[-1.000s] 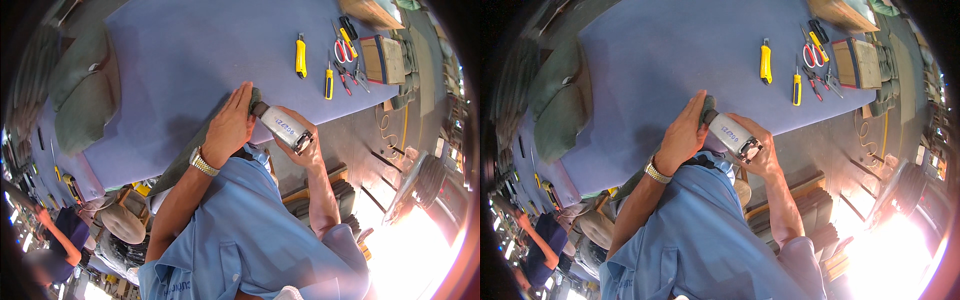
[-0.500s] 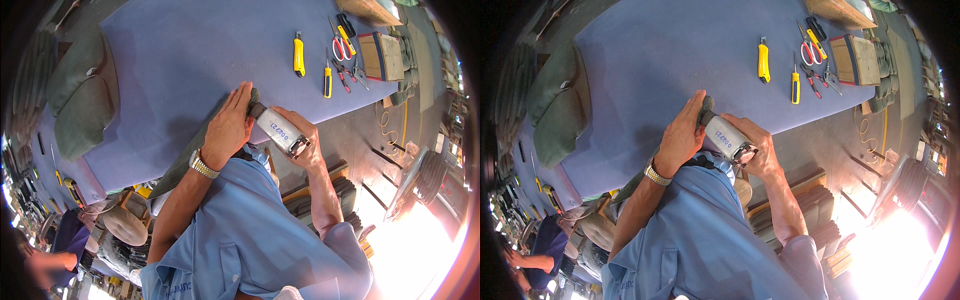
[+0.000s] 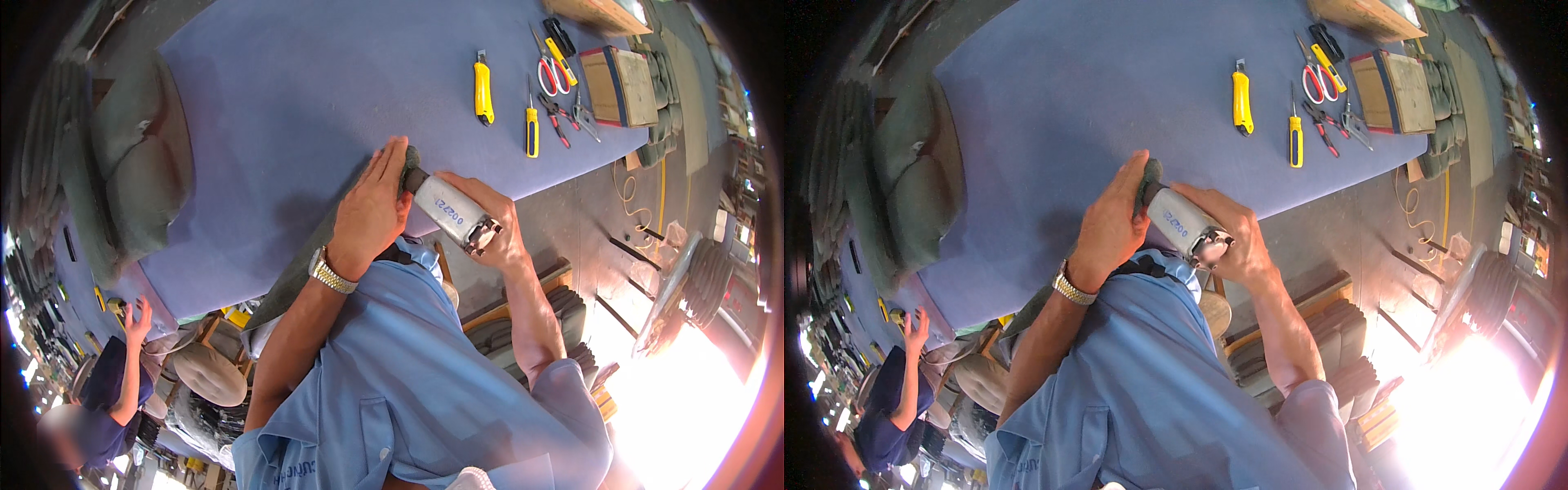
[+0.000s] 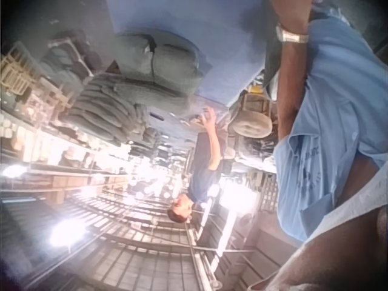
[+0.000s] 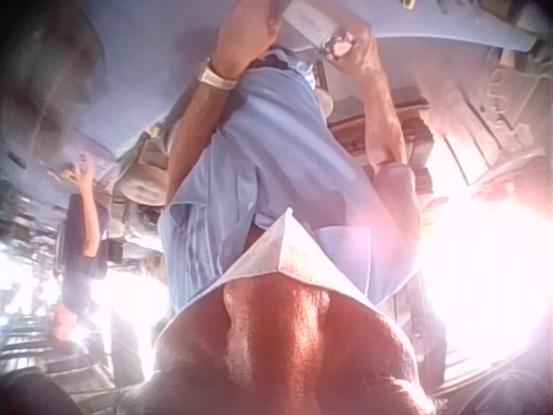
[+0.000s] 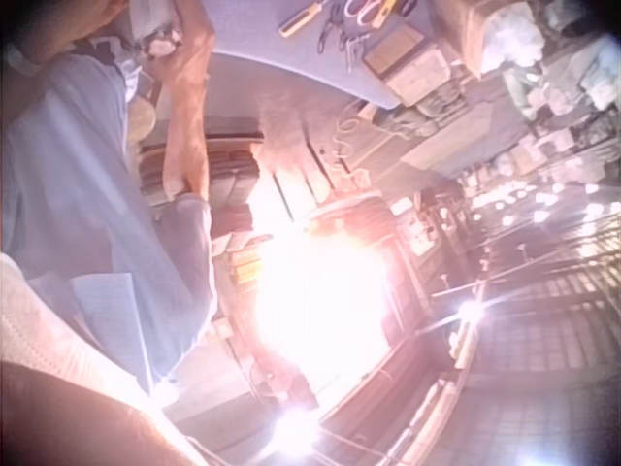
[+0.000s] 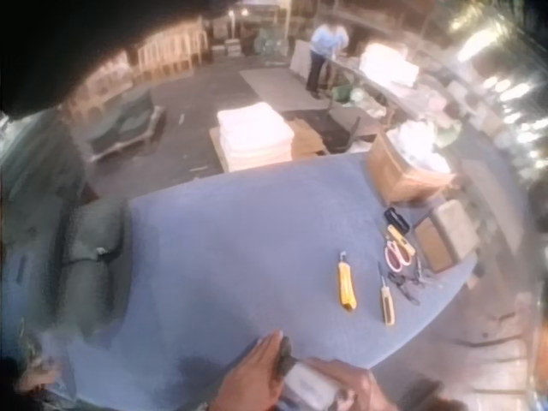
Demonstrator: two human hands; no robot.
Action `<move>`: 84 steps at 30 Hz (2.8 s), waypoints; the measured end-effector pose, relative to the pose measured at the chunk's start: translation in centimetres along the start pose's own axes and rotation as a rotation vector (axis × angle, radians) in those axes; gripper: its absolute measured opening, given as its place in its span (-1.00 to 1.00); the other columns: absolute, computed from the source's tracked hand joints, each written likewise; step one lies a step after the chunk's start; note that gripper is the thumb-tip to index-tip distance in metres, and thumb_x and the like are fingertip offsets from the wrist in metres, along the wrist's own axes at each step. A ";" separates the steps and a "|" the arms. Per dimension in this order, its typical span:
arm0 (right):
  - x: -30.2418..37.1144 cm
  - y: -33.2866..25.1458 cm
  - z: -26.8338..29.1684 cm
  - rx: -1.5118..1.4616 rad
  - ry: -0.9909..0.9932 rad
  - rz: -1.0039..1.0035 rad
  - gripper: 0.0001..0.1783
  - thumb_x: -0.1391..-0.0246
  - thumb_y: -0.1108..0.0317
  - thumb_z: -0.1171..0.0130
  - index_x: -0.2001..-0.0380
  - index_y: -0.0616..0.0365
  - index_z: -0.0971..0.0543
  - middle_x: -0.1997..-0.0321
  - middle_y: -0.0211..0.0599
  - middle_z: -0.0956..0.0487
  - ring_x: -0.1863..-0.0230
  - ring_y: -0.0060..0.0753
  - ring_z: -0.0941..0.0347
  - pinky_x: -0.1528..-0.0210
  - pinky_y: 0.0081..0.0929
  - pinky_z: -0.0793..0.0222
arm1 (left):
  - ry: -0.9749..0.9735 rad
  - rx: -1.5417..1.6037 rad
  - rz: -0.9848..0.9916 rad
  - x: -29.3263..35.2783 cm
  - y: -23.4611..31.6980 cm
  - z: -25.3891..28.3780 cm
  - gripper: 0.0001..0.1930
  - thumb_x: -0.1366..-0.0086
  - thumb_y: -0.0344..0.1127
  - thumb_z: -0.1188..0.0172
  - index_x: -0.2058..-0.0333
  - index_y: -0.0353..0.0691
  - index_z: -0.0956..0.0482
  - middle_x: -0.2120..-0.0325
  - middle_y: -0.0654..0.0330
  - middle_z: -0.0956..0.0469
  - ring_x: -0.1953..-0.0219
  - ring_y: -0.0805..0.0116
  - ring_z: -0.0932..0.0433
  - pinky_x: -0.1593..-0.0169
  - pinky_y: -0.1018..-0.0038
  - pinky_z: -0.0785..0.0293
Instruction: The person assembles a cushion by wrapping green fabric around a foam core, using a staple gun to secure the fabric edges. They trim excess fabric with a utility knife and smooth the surface, repeating the process for multiple cushions on a workbench.
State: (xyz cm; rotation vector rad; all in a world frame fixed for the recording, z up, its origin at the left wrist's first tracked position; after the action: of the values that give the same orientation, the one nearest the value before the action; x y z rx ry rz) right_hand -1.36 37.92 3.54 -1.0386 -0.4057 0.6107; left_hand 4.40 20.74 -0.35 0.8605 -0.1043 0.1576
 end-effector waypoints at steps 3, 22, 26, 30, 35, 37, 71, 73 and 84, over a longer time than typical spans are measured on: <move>0.8 -0.1 0.0 -0.008 0.019 -0.070 -0.30 0.11 0.32 -0.43 -0.18 0.27 -0.58 0.08 -0.03 -0.69 0.14 -0.11 -0.66 0.04 -0.27 -0.56 | -0.018 -0.001 0.035 -0.1 0.2 0.0 -0.23 -0.28 -0.42 -0.24 -0.45 -0.17 -0.16 -0.38 -0.05 -0.33 -0.38 -0.08 -0.36 -0.35 0.20 -0.44; 0.0 -0.8 0.0 -0.122 -0.076 -0.108 -0.20 0.27 0.57 -0.39 -0.22 0.19 -0.55 -0.08 -0.10 -0.69 -0.09 -0.11 -0.67 -0.16 -0.26 -0.54 | -0.045 -0.014 0.015 -0.2 0.5 0.0 -0.15 -0.21 -0.48 -0.31 -0.45 -0.22 -0.13 -0.39 -0.08 -0.31 -0.38 -0.13 -0.35 -0.37 0.19 -0.42; -0.6 -0.9 0.2 -0.112 -0.132 -0.159 -0.24 0.21 0.59 -0.36 -0.21 0.19 -0.54 -0.10 -0.14 -0.67 -0.08 -0.15 -0.67 -0.16 -0.31 -0.53 | -0.023 -0.044 -0.006 -0.1 0.6 -0.1 -0.18 -0.25 -0.46 -0.28 -0.44 -0.29 -0.12 -0.37 -0.13 -0.31 -0.36 -0.16 -0.37 -0.35 0.18 -0.43; -0.7 0.0 0.0 -0.135 -0.157 -0.161 -0.27 0.14 0.58 -0.36 -0.22 0.19 -0.52 -0.12 -0.15 -0.66 -0.08 -0.22 -0.66 -0.17 -0.35 -0.51 | -0.002 0.025 0.048 -0.1 -0.2 -0.5 -0.13 -0.26 -0.43 -0.32 -0.46 -0.36 -0.03 -0.33 -0.21 -0.35 -0.29 -0.18 -0.44 -0.23 0.11 -0.52; -0.3 0.5 -0.4 -0.161 -0.149 -0.138 -0.26 0.09 0.57 -0.35 -0.26 0.19 -0.48 -0.10 -0.16 -0.66 -0.07 -0.28 -0.65 -0.17 -0.36 -0.51 | -0.048 0.054 0.154 -0.1 -0.2 -0.2 -0.15 -0.24 -0.43 -0.30 -0.42 -0.45 -0.06 -0.31 -0.31 -0.33 -0.30 -0.22 -0.42 -0.29 0.14 -0.47; -0.3 0.4 -0.5 -0.173 -0.142 -0.118 -0.26 0.08 0.57 -0.35 -0.27 0.19 -0.48 -0.10 -0.16 -0.66 -0.05 -0.30 -0.65 -0.17 -0.36 -0.51 | -0.046 0.058 0.104 -0.2 -0.1 -0.1 -0.13 -0.24 -0.41 -0.31 -0.43 -0.44 -0.04 -0.33 -0.29 -0.31 -0.34 -0.20 -0.38 -0.33 0.16 -0.43; 1.3 1.4 -0.9 -0.081 0.065 -0.106 -0.26 0.17 0.49 -0.46 -0.20 0.24 -0.58 -0.14 -0.04 -0.67 -0.16 -0.20 -0.64 -0.22 -0.33 -0.52 | 0.066 -0.087 -0.047 1.2 0.7 0.1 -0.33 -0.42 -0.33 -0.15 -0.46 -0.14 -0.16 -0.36 -0.10 -0.34 -0.35 -0.14 -0.38 -0.30 0.13 -0.48; 1.2 1.5 -1.1 -0.105 0.046 -0.127 -0.27 0.13 0.45 -0.46 -0.21 0.25 -0.57 -0.15 -0.05 -0.67 -0.15 -0.24 -0.64 -0.22 -0.35 -0.51 | 0.050 -0.079 -0.017 1.2 0.7 0.2 -0.32 -0.41 -0.35 -0.15 -0.46 -0.14 -0.16 -0.36 -0.08 -0.34 -0.35 -0.12 -0.39 -0.29 0.13 -0.48; 0.1 1.5 -1.3 -0.188 -0.053 -0.057 -0.31 0.03 0.55 -0.36 -0.26 0.26 -0.50 -0.13 -0.09 -0.65 -0.09 -0.28 -0.64 -0.17 -0.39 -0.50 | 0.064 -0.044 -0.080 0.7 0.4 1.1 -0.32 -0.36 -0.42 -0.20 -0.43 -0.20 -0.22 -0.32 -0.09 -0.40 -0.28 -0.10 -0.47 -0.23 0.16 -0.53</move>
State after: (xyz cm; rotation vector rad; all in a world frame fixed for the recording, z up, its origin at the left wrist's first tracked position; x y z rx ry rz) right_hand -1.00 37.65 1.62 -1.1874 -0.5451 0.5569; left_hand 5.01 20.16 0.77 0.8137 -0.0128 0.1073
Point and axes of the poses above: each hand's wrist, its own x-axis away from the middle knuckle, its own z-axis out of the back of the hand, y = z × x, the point moved 6 cm from there along -x, towards the middle knuckle
